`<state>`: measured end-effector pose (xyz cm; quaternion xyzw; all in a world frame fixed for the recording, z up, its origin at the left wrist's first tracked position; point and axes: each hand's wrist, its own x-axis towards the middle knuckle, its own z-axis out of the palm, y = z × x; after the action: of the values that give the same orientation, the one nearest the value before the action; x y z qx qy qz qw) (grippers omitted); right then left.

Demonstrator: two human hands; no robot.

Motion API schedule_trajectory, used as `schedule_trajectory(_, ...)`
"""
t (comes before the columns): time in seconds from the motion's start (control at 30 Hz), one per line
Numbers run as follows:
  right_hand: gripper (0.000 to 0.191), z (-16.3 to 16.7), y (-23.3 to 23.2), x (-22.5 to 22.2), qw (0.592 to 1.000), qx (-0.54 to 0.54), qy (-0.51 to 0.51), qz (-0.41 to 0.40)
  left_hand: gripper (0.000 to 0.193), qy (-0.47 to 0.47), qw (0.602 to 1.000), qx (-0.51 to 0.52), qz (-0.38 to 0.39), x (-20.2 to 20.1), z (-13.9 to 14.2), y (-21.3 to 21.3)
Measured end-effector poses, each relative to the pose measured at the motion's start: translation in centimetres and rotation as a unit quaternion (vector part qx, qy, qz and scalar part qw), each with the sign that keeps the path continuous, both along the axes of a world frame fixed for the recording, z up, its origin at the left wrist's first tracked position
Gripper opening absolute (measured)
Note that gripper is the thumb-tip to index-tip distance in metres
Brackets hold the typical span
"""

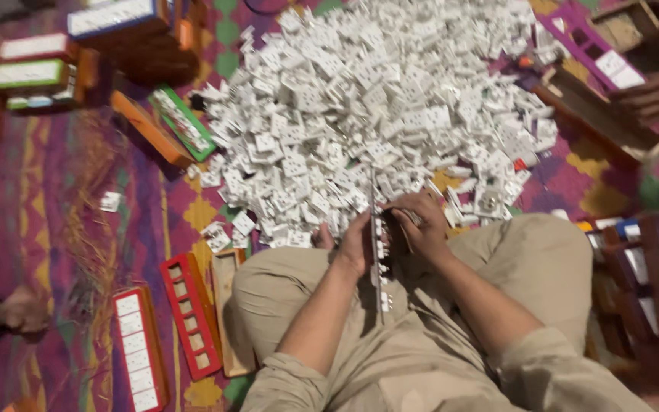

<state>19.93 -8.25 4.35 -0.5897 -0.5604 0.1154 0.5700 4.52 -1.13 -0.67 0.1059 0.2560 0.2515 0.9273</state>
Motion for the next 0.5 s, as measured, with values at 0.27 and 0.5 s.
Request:
schedule_trajectory(0.27, 0.021, -0.7, 0.6, -0.8, 0.999, 0.012, 0.023, 0.022, 0.032, -0.012, 0.999, 0.030, 0.009, -0.6, -1.0, 0.2)
schedule_trajectory(0.5, 0.019, -1.3, 0.9, -1.1, 0.999, 0.013, 0.031, 0.022, 0.028, -0.019, 0.998, 0.066, 0.008, -0.5, -0.7, 0.2)
